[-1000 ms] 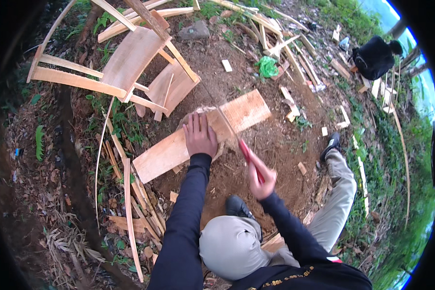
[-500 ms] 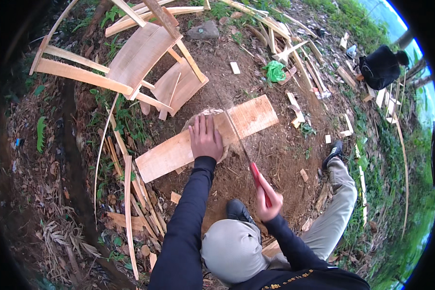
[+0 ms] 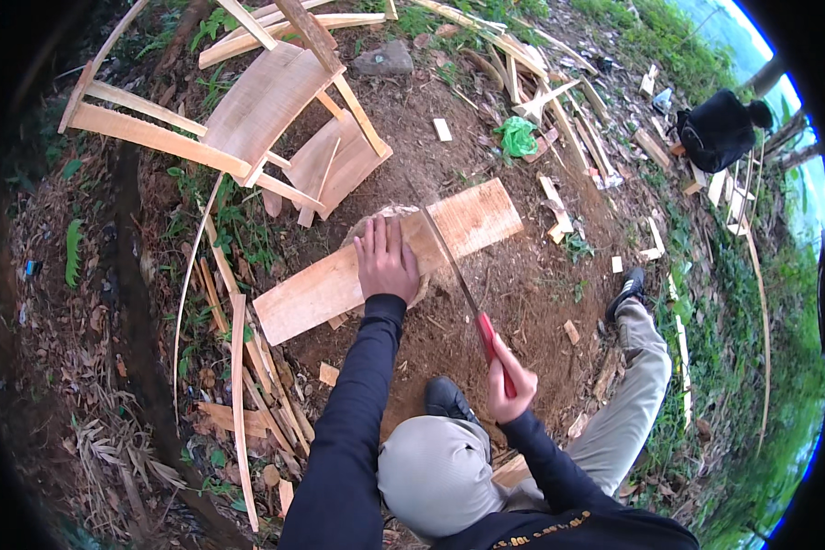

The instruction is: The person sits on the ground and uses a red-handled knife to carve and shape a rectangular piece of wood. They repeatedly scrape the surface and edges of the wood, occasionally lifting and turning the piece to work on different sides. The person continues this carving process throughout the clip.

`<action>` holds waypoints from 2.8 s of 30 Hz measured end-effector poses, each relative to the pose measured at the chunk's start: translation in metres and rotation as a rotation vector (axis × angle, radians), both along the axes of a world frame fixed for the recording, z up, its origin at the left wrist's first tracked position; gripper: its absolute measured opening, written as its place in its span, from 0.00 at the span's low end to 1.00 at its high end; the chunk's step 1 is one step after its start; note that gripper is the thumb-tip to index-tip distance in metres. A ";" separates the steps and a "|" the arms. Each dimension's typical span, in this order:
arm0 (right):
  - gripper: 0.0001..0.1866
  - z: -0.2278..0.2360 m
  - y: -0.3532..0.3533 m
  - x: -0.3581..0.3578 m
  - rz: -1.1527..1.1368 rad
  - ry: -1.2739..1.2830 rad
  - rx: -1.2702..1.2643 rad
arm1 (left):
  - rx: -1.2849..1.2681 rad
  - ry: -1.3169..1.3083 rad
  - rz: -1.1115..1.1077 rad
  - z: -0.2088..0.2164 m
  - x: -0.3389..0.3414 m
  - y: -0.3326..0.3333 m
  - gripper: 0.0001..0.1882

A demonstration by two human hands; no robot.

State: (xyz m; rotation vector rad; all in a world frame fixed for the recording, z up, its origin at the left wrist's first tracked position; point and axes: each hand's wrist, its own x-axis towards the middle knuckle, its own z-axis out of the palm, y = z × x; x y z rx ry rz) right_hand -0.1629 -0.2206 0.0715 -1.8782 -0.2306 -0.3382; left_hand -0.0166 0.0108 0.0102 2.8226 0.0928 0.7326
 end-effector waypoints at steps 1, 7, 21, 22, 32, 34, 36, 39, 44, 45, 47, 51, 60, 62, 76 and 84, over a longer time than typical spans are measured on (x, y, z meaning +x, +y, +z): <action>0.22 -0.003 0.006 0.010 -0.012 0.024 -0.009 | 0.002 0.005 0.002 -0.001 -0.001 0.004 0.27; 0.18 -0.002 0.035 0.062 0.038 0.076 0.161 | -0.011 0.061 0.000 0.000 0.002 0.006 0.27; 0.22 -0.012 0.024 0.052 0.020 0.025 0.138 | -0.058 0.031 -0.030 0.003 0.002 -0.003 0.27; 0.22 -0.009 0.026 0.054 0.025 0.034 0.153 | -0.059 0.027 -0.022 0.003 0.000 -0.001 0.27; 0.22 -0.009 0.023 0.050 0.042 0.062 0.152 | -0.043 0.035 -0.024 0.002 -0.002 0.001 0.28; 0.22 -0.005 0.026 0.049 0.038 0.052 0.167 | -0.040 0.020 -0.022 0.001 -0.003 0.004 0.27; 0.22 -0.007 0.023 0.050 0.035 0.043 0.155 | -0.048 0.016 -0.027 0.002 -0.002 0.000 0.27; 0.22 -0.009 0.020 0.050 0.031 0.034 0.145 | -0.050 0.021 -0.026 0.002 -0.002 -0.003 0.28; 0.21 0.000 0.013 0.042 0.029 0.091 0.191 | -0.044 0.026 -0.010 0.000 -0.002 -0.002 0.27; 0.21 0.002 0.012 0.032 0.014 0.119 0.216 | -0.022 0.019 -0.007 -0.001 -0.003 0.004 0.27; 0.21 0.008 -0.004 0.007 0.031 0.066 0.157 | 0.012 0.008 0.003 -0.002 -0.003 0.004 0.26; 0.19 -0.020 -0.011 0.024 -0.032 -0.081 0.141 | -0.014 0.010 -0.031 0.001 0.006 -0.008 0.27; 0.20 -0.019 -0.018 -0.002 0.057 -0.115 0.021 | -0.042 0.013 -0.004 0.007 -0.004 0.004 0.28; 0.20 -0.009 -0.019 -0.007 0.049 -0.056 0.036 | -0.026 -0.003 -0.009 0.008 -0.001 0.003 0.27; 0.20 -0.008 -0.014 0.009 0.044 -0.012 -0.015 | -0.035 0.025 -0.013 0.006 0.003 -0.002 0.27; 0.21 -0.008 -0.003 0.012 0.018 -0.070 0.011 | -0.019 0.006 0.005 0.004 -0.001 0.006 0.27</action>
